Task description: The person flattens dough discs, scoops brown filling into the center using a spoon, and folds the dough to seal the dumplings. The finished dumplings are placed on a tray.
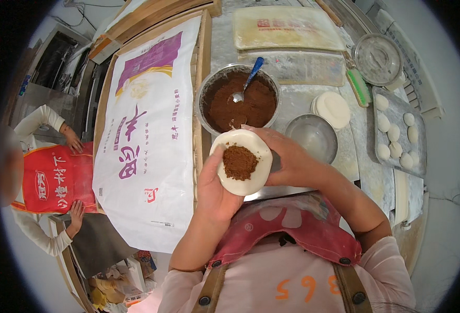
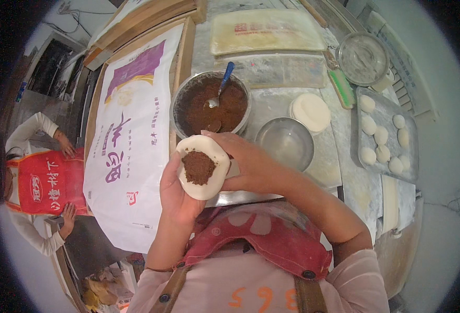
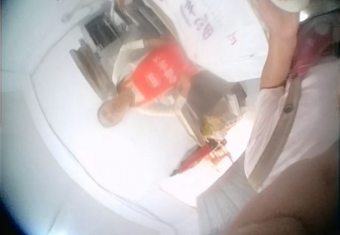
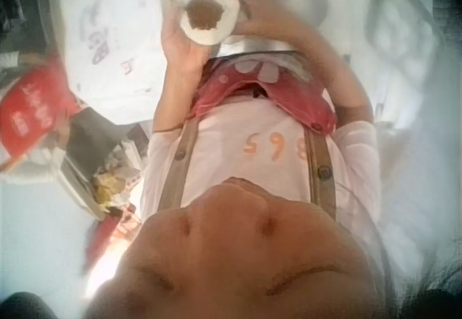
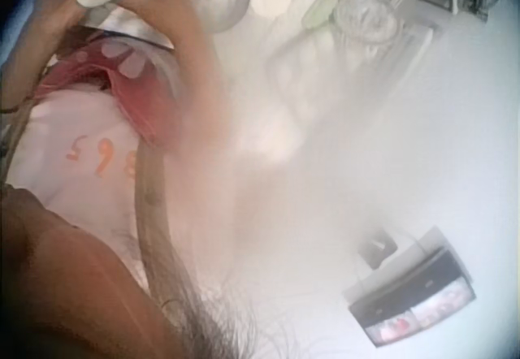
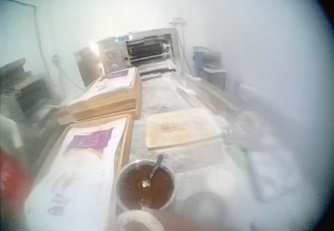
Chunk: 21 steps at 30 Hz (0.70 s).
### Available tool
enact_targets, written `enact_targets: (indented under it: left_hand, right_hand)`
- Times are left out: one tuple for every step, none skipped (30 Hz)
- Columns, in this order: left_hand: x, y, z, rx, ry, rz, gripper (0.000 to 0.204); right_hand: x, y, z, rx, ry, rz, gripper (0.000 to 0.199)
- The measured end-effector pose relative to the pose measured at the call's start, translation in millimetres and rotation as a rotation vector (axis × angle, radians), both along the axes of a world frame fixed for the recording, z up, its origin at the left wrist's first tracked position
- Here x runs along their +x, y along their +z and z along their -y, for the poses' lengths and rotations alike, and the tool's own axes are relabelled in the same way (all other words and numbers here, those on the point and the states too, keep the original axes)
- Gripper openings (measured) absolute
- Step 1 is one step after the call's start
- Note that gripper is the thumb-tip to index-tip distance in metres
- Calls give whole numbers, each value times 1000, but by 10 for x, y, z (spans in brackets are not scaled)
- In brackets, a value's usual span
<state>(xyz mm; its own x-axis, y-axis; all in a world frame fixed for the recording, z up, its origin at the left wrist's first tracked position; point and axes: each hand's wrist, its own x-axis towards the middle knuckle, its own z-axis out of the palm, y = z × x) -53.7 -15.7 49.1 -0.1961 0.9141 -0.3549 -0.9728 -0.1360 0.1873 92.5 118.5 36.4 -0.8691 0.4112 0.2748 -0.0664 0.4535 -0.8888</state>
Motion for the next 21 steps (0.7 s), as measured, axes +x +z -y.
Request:
enact_targets:
  left_hand:
    - [28, 26, -12, -49, -26, -108, 41]
    - [57, 44, -28, -99, -51, -216, 40]
    - [74, 67, -45, -147, -79, -324, 40]
    - [80, 94, -55, -132, -122, -369, 40]
    - [84, 119, -62, -118, -165, -414, 41]
    - [90, 142, -65, -104, -204, -458, 42]
    - [110, 157, -78, -145, -200, -509, 42]
    - [144, 167, -98, -186, -195, -560, 42]
    - [169, 184, -111, -228, -187, -612, 43]
    - [185, 205, -119, -253, -187, -600, 43]
    - [198, 229, -126, -278, -187, -587, 44]
    - [210, 254, -136, -302, -189, -574, 44]
    - [223, 286, -151, -304, -180, -561, 42]
    - [233, 320, -169, -306, -172, -548, 40]
    - [239, 337, -178, -308, -163, -536, 39]
    - [225, 328, -168, -245, -173, -492, 41]
    - [195, 313, -144, -183, -184, -448, 43]
    - [171, 306, -131, -116, -197, -404, 46]
    - [162, 333, -122, -46, -196, -366, 50]
    - [160, 382, -111, 24, -196, -329, 54]
    - [160, 412, -93, 93, -193, -288, 58]
  right_hand:
    - [12, -2, -19, 34, 12, 5, 86]
    - [20, -2, -29, 68, 25, 11, 84]
    - [29, 10, -31, 45, 18, -12, 79]
    - [36, 26, -32, 23, 13, -35, 74]
    - [39, 34, -32, 2, 7, -58, 69]
    - [28, 14, -27, 17, -2, -122, 66]
    - [8, -29, -20, 32, -12, -186, 63]
    - [-3, -70, -15, 48, -22, -249, 60]
    - [-13, -98, -13, 104, -46, -273, 59]
    - [-21, -124, -12, 161, -70, -298, 57]
    - [-30, -149, -9, 218, -94, -321, 56]
    - [-39, -180, -1, 186, -108, -331, 53]
    - [-47, -210, 16, 154, -122, -341, 51]
    - [-51, -223, 34, 122, -136, -350, 49]
    - [-50, -215, 59, 11, -142, -343, 46]
    - [-47, -196, 91, -100, -148, -335, 44]
    - [-47, -175, 115, -211, -155, -327, 41]
    - [-47, -154, 119, -298, -168, -343, 40]
    - [-47, -131, 120, -385, -181, -359, 39]
    - [-49, -106, 123, -472, -194, -375, 38]
    - [-56, -73, 134, -519, -203, -409, 38]
